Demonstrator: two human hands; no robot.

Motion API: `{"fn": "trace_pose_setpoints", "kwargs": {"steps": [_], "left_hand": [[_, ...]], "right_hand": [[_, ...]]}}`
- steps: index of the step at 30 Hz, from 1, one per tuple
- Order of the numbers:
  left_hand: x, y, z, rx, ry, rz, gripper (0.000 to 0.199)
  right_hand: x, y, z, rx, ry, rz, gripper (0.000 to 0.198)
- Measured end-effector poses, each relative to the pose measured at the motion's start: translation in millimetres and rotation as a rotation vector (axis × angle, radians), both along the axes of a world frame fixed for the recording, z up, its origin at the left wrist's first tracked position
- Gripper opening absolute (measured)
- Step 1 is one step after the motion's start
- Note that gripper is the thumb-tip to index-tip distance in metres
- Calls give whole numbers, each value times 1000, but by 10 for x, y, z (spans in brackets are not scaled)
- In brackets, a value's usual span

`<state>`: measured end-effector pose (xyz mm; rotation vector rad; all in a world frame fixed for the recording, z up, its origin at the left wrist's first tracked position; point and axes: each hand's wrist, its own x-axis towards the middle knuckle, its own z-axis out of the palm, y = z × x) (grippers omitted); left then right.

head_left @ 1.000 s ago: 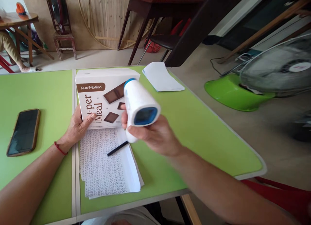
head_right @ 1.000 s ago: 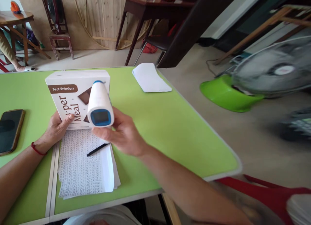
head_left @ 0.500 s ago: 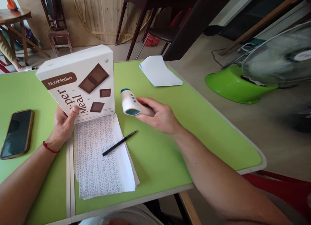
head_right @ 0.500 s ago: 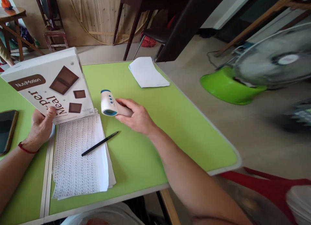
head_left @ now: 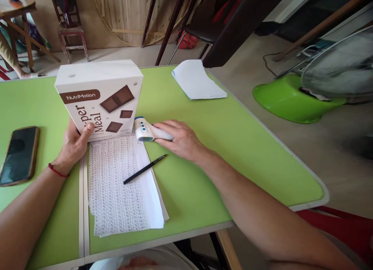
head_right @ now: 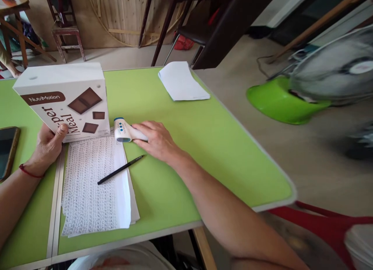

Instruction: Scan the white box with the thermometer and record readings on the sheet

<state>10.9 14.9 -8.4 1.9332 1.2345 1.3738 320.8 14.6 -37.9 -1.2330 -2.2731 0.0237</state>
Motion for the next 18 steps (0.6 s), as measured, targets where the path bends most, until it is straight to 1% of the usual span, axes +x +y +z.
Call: {"fn": "trace_pose_setpoints", "kwargs": {"steps": [6, 8, 10, 12, 13, 15, 16, 17, 18], "left_hand": [[11, -5, 28, -99, -130, -91, 31], [7, 10, 20, -99, -133, -91, 29], [-2, 29, 12, -84, -99, -72, 28], [-11, 38, 18, 4, -57, 5, 36], [-13, 32, 29, 80, -34, 86, 42], [2, -8, 67, 265, 25, 300, 50], [23, -45, 93, 364, 70, 396, 50], [56, -91, 122, 455, 125, 456, 45], [101, -145, 152, 542, 181, 455, 38]], "right_hand": [[-31, 93, -30, -5, -3, 1, 34], [-40, 108, -3, -2, -11, 1, 33], [-41, 89, 68, 35, 16, -3, 34], [-34, 26, 173, 58, 74, 27, 28], [-30, -21, 228, 41, 93, 71, 23], [-28, -126, 318, -66, 50, 226, 13], [-32, -176, 347, -113, -9, 281, 12], [-38, -218, 365, -147, -72, 318, 12], [-44, -250, 373, -163, -130, 339, 12]]}}
